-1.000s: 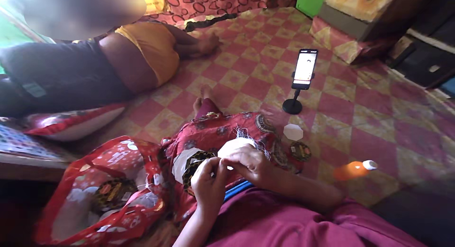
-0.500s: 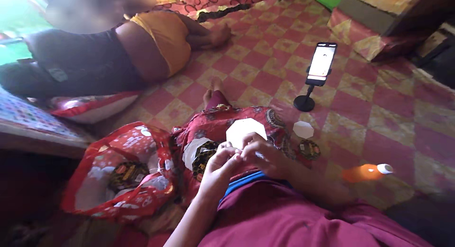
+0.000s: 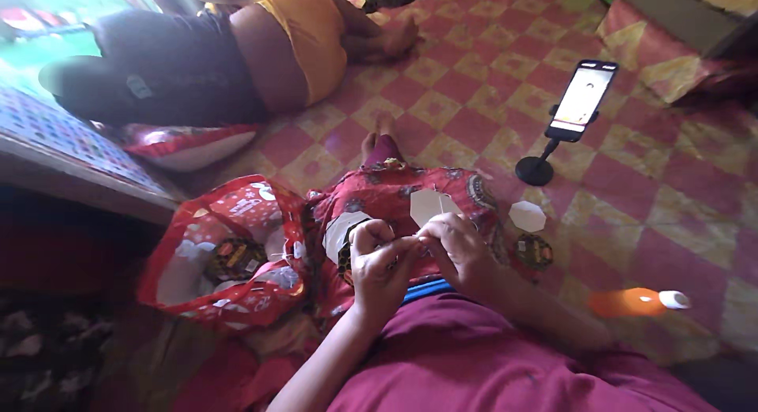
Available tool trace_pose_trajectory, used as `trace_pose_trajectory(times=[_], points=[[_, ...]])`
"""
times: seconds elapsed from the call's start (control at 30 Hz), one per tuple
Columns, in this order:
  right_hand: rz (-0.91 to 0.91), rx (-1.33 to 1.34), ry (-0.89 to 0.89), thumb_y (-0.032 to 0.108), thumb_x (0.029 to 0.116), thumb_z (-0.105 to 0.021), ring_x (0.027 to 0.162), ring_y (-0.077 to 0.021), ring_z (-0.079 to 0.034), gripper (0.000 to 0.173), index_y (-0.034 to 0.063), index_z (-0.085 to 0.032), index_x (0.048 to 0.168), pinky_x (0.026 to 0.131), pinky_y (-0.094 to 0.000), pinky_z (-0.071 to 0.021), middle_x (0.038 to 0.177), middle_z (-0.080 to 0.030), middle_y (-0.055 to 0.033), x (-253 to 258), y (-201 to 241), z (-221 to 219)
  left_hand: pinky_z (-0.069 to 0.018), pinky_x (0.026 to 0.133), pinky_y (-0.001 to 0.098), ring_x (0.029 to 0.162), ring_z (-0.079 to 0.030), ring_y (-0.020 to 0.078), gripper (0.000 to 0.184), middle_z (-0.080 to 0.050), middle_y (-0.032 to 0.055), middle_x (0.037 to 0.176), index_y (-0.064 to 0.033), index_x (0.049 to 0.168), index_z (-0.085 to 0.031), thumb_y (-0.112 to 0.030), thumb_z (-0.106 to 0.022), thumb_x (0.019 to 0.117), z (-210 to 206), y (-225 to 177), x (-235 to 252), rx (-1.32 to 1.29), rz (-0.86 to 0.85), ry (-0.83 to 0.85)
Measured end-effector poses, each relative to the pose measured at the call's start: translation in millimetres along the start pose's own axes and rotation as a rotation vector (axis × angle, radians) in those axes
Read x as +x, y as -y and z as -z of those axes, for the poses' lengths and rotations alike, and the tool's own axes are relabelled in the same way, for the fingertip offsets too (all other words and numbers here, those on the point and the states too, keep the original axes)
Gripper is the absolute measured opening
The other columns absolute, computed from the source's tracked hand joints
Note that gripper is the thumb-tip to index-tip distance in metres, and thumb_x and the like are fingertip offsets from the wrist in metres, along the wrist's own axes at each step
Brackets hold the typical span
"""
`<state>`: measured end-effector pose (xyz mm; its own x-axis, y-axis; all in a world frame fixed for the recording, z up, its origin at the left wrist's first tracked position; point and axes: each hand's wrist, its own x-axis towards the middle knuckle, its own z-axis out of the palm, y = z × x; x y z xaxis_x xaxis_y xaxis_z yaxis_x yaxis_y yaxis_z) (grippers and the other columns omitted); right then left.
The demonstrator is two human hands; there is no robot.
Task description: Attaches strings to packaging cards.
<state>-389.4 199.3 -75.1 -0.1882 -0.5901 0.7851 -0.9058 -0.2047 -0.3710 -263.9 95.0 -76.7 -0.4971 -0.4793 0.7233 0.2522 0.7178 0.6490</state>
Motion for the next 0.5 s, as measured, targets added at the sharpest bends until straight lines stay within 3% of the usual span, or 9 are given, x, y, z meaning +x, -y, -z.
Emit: trace_pose_trajectory(times=[0.1,0.13,0.2,0.23,0.3,0.43,0.5], points=[[-0.086,0.078,0.101,0.012,0.1019,-0.052,0.088,-0.0210,-0.066,0.020,-0.0005,-0.067,0.097,0.079,-0.0357,-0.0499,0.090,-0.068,-0.0121,5,2,4,-0.0407,0.090,0.0151,0.096,-0.051,-0.0014,0.009,-0.056,-0.0014,0.097,-0.0100,0.085,-0.076,-0.014,-0.072,0.0921,0,0,0,-0.002,0.052,0.005],[-0.185,0.232,0.155,0.011,0.1021,-0.050,0.087,-0.0149,-0.063,0.020,-0.0011,-0.065,0.096,0.080,-0.0306,-0.0484,0.089,-0.065,-0.0094,8,3,9,-0.0414,0.089,0.0148,0.097,-0.051,-0.0015,0.009,-0.056,-0.0019,0.097,-0.0104,0.085,-0.076,-0.014,-0.071,0.0919,2,0,1,-0.020,0.078,0.024],[-0.434,0.618,0.252,0.008,0.1021,-0.045,0.078,0.0044,-0.054,0.018,0.0020,-0.061,0.095,0.074,-0.0133,-0.0464,0.083,-0.057,0.0044,14,3,16,-0.0425,0.089,0.0138,0.098,-0.051,-0.0021,0.009,-0.055,-0.0025,0.098,-0.0104,0.085,-0.076,-0.013,-0.071,0.0913,5,0,2,-0.066,0.119,0.063],[-0.547,0.798,0.287,0.007,0.1023,-0.043,0.072,0.0081,-0.052,0.018,0.0072,-0.060,0.094,0.070,-0.0113,-0.0450,0.079,-0.054,0.0108,16,2,17,-0.0428,0.088,0.0134,0.098,-0.051,-0.0026,0.008,-0.055,-0.0021,0.099,-0.0101,0.085,-0.076,-0.012,-0.071,0.0911,5,-1,3,-0.071,0.121,0.068],[-0.690,1.001,0.319,0.008,0.1029,-0.042,0.068,0.0080,-0.050,0.022,0.0131,-0.060,0.092,0.066,-0.0121,-0.0443,0.074,-0.053,0.0152,19,0,17,-0.0411,0.091,0.0162,0.097,-0.051,-0.0014,0.009,-0.056,-0.0008,0.099,-0.0117,0.084,-0.076,-0.016,-0.072,0.0912,5,-1,3,0.004,0.088,0.051],[-0.782,0.975,0.308,0.006,0.1022,-0.044,0.063,0.0072,-0.049,0.021,0.0122,-0.061,0.091,0.061,-0.0116,-0.0432,0.070,-0.053,0.0141,20,5,14,-0.0365,0.097,0.0290,0.103,-0.053,0.0105,0.013,-0.058,0.0037,0.101,-0.0192,0.080,-0.074,-0.028,-0.080,0.0860,-2,1,-2,0.338,-0.083,-0.128],[-0.800,0.955,0.296,0.005,0.1028,-0.046,0.062,0.0066,-0.050,0.018,0.0099,-0.061,0.094,0.061,-0.0118,-0.0438,0.070,-0.053,0.0131,19,6,13,-0.0328,0.102,0.0328,0.111,-0.050,0.0134,0.011,-0.057,0.0038,0.109,-0.0235,0.086,-0.075,-0.033,-0.077,0.0908,0,2,-2,0.445,-0.165,-0.135]])
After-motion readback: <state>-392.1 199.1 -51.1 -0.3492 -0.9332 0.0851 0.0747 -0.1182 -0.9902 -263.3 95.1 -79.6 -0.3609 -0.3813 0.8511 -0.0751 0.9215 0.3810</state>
